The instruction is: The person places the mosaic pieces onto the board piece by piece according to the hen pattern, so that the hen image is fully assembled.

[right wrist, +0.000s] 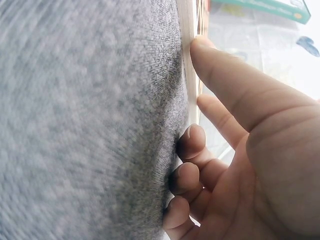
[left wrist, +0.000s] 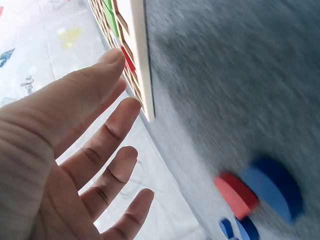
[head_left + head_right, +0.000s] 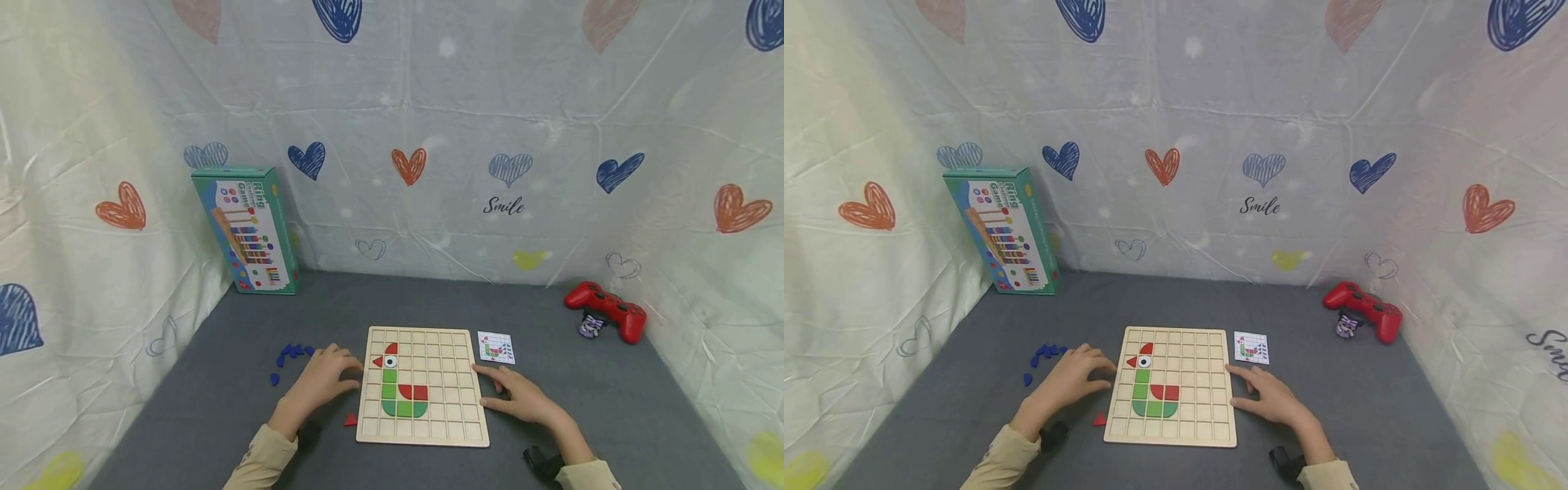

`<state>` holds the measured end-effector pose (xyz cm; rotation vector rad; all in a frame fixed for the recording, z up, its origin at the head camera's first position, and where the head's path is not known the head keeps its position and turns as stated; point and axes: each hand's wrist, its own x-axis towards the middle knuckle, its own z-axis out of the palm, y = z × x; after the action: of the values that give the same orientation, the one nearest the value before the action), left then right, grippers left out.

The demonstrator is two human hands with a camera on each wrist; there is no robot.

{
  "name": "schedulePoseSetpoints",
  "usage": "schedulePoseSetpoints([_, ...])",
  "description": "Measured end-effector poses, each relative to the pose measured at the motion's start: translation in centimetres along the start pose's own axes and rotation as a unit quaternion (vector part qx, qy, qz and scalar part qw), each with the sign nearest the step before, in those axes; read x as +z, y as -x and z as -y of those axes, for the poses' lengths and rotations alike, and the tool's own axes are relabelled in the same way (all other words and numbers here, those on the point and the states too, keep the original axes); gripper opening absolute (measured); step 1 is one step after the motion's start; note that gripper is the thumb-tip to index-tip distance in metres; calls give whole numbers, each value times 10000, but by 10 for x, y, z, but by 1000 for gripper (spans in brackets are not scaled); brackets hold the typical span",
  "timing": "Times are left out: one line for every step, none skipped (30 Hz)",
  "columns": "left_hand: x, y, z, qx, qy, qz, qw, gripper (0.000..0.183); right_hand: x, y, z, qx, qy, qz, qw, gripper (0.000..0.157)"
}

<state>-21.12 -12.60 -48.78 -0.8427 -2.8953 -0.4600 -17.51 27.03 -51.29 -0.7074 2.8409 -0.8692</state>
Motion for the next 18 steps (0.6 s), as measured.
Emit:
schedulePoseSetpoints([0, 2, 2, -45, -23, -24, 10000, 24, 0, 0, 0, 7, -17, 12, 10000, 61])
schedulePoseSetpoints([-1, 3, 4, -89, -26, -44, 9999, 24, 1, 0, -1, 12, -34, 21, 10000, 61])
schedulePoseSetpoints([-2, 5, 7, -130, -40, -48, 9999, 24, 1, 0, -1, 4, -30, 16, 10000, 61])
schedulePoseSetpoints([-2, 7, 9, -177, -56, -52, 9998, 24, 1, 0, -2, -12, -36, 7, 10000, 60])
schedulePoseSetpoints([-3, 9, 11, -224, -73, -60, 9997, 24, 1, 0, -2, -27, -32, 0, 10000, 60])
schedulePoseSetpoints([-4, 10, 13, -268, -73, -62, 9996, 24, 1, 0, -2, -41, -30, -8, 10000, 60])
schedulePoseSetpoints([-5, 12, 15, -310, -91, -61, 9995, 24, 1, 0, -2, -51, -28, -14, 10000, 60])
schedulePoseSetpoints([-7, 14, 17, -346, -93, -61, 9993, 24, 1, 0, -2, -58, -26, -19, 10000, 60])
schedulePoseSetpoints([-8, 15, 19, -390, -106, -57, 9992, 24, 1, 0, -2, -63, -23, -19, 10000, 60])
schedulePoseSetpoints([-9, 17, 21, -440, -131, -52, 9989, 24, 1, 0, -1, -65, -30, -20, 10000, 60])
schedulePoseSetpoints([-10, 18, 22, -488, -150, -52, 9987, 25, 1, 0, -1, -60, -35, -21, 10000, 60])
schedulePoseSetpoints([-12, 19, 24, -535, -162, -43, 9984, 25, 0, 0, 0, -55, -40, -26, 10000, 60])
schedulePoseSetpoints([-13, 20, 25, -585, -198, -36, 9981, 25, 0, 0, 0, -55, -43, -33, 10000, 60])
schedulePoseSetpoints([-14, 21, 26, -631, -221, -35, 9978, 25, 0, 0, 0, -51, -46, -39, 10000, 60])
schedulePoseSetpoints([-15, 22, 28, -677, -251, -37, 9974, 25, 0, 0, 0, -53, -48, -46, 10000, 60])
schedulePoseSetpoints([-15, 23, 29, -714, -278, -36, 9971, 25, 0, 0, 1, -63, -44, -57, 10000, 60])
schedulePoseSetpoints([-15, 23, 30, -743, -302, -39, 9968, 25, 0, 0, 1, -69, -40, -60, 10000, 60])
schedulePoseSetpoints([-15, 24, 31, -772, -323, -29, 9965, 26, 0, 0, 1, -78, -34, -58, 9999, 60])
